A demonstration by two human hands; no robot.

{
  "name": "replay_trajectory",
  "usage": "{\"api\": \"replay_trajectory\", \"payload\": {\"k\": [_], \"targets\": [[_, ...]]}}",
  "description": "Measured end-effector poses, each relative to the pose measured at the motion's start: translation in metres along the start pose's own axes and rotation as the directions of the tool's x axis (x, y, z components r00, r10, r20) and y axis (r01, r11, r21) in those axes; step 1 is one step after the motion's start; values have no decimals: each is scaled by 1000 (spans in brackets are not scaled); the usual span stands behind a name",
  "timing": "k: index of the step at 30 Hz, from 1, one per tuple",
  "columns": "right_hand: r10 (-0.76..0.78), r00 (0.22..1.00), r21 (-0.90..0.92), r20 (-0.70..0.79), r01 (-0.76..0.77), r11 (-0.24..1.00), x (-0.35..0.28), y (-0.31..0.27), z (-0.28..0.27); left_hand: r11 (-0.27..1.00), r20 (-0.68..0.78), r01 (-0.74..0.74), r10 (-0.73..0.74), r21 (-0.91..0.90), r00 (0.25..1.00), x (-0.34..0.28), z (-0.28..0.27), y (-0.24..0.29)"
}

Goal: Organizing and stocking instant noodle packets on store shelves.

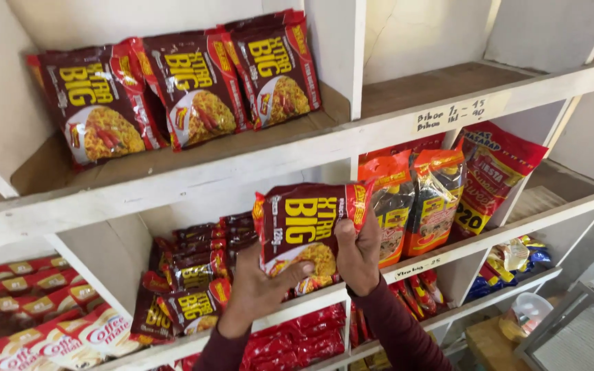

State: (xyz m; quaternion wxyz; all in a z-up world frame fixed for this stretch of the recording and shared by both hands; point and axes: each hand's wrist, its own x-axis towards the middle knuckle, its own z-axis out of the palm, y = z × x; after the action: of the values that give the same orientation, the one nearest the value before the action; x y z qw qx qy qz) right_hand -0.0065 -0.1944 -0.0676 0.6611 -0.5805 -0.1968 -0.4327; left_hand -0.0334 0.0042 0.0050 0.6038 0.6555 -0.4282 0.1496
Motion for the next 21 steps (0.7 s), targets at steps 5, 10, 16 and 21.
{"api": "replay_trajectory", "payload": {"k": [5, 10, 16, 21], "targets": [[-176, 984, -33, 10, 177, 984, 11, -46, 34, 1000, -190, -11, 12, 9, 982, -4, 17, 0], [-16, 995, 208, -93, 35, 977, 1, 4, 21, 998, -209, -63, 68, 32, 976, -5, 20, -2], [-80, 985, -91, -156, 66, 994, 16, 10, 8, 996, -205, -29, 12, -79, 979, 1, 2, 10], [-134, 984, 151, 120, 115, 982, 49, -67, 13, 1000, -178, -6, 2, -25, 984, 15, -19, 20]]}}
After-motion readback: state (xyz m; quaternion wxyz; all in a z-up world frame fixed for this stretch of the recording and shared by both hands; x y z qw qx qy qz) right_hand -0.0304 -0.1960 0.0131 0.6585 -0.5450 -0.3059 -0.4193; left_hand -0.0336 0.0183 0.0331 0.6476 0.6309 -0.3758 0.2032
